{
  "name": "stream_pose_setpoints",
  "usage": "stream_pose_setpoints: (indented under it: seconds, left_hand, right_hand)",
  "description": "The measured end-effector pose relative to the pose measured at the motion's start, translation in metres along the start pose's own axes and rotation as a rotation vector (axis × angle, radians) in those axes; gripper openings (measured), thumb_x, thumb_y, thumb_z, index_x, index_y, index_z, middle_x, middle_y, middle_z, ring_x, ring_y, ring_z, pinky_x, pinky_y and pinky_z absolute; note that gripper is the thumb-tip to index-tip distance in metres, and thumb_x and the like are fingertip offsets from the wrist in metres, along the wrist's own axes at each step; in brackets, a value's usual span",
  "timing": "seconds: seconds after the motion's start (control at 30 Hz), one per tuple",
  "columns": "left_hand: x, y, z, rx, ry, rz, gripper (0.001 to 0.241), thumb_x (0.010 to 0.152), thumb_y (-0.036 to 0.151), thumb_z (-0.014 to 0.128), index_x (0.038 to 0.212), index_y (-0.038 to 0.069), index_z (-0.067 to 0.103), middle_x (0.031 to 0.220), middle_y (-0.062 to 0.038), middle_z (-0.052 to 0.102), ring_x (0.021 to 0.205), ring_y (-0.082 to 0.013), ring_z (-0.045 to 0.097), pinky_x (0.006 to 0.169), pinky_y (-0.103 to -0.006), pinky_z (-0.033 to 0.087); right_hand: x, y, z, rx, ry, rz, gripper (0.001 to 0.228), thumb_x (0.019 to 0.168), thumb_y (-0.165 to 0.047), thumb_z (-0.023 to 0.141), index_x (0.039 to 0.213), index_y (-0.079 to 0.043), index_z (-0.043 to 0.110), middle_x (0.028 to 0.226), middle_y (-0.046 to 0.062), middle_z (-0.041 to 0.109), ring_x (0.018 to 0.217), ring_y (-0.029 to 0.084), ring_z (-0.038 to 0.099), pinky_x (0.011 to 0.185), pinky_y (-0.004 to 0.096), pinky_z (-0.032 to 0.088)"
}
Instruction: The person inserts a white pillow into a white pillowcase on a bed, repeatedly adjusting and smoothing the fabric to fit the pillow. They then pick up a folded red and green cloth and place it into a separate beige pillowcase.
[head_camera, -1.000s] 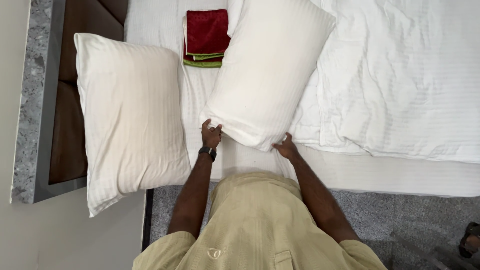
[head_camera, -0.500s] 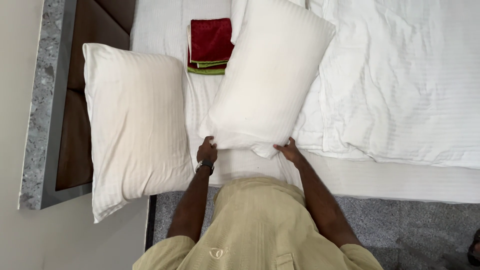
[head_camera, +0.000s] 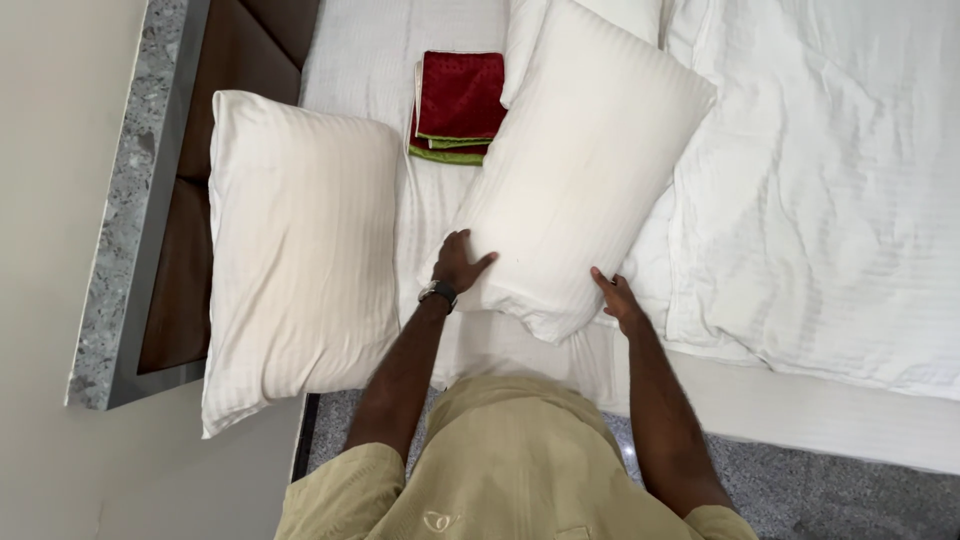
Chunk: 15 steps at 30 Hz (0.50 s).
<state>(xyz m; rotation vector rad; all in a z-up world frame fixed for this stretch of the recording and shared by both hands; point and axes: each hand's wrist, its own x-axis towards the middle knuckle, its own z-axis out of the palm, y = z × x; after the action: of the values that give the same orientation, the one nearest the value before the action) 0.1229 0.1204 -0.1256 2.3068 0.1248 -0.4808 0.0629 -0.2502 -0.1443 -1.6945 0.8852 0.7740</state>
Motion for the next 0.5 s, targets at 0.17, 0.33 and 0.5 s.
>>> stream_pose_setpoints:
  seconds: [0.17, 0.33, 0.5]
  left_hand:
    - [0.008, 0.025, -0.016, 0.108, -0.183, -0.154, 0.130, 0.068, 0.080, 0.075, 0.161, 0.008, 0.019, 0.164, -0.023, 0.026, 0.150, -0.0405, 0.030, 0.116, -0.0592, 0.034]
    - [0.047, -0.007, 0.029, 0.086, -0.212, -0.223, 0.146, 0.061, 0.079, 0.084, 0.163, 0.015, 0.003, 0.167, -0.027, 0.011, 0.153, -0.0431, 0.017, 0.114, -0.0668, 0.028]
    - [0.047, 0.025, -0.014, 0.099, -0.297, -0.337, 0.152, 0.053, 0.073, 0.089, 0.165, 0.017, 0.004, 0.162, -0.026, 0.028, 0.149, -0.0424, 0.029, 0.112, -0.0685, 0.031]
  right_hand:
    - [-0.009, -0.026, 0.006, 0.040, -0.003, 0.011, 0.121, 0.076, -0.079, 0.066, 0.161, -0.004, 0.025, 0.157, 0.017, 0.044, 0.140, 0.032, 0.046, 0.107, 0.054, 0.044]
    - [-0.017, -0.045, 0.018, 0.081, 0.007, -0.041, 0.119, 0.071, -0.078, 0.068, 0.158, -0.005, 0.033, 0.151, 0.016, 0.054, 0.131, 0.032, 0.056, 0.099, 0.054, 0.053]
    - [-0.019, -0.043, 0.038, 0.167, 0.088, 0.093, 0.111, 0.076, -0.075, 0.061, 0.162, -0.014, 0.026, 0.152, 0.011, 0.048, 0.133, 0.031, 0.049, 0.099, 0.056, 0.048]
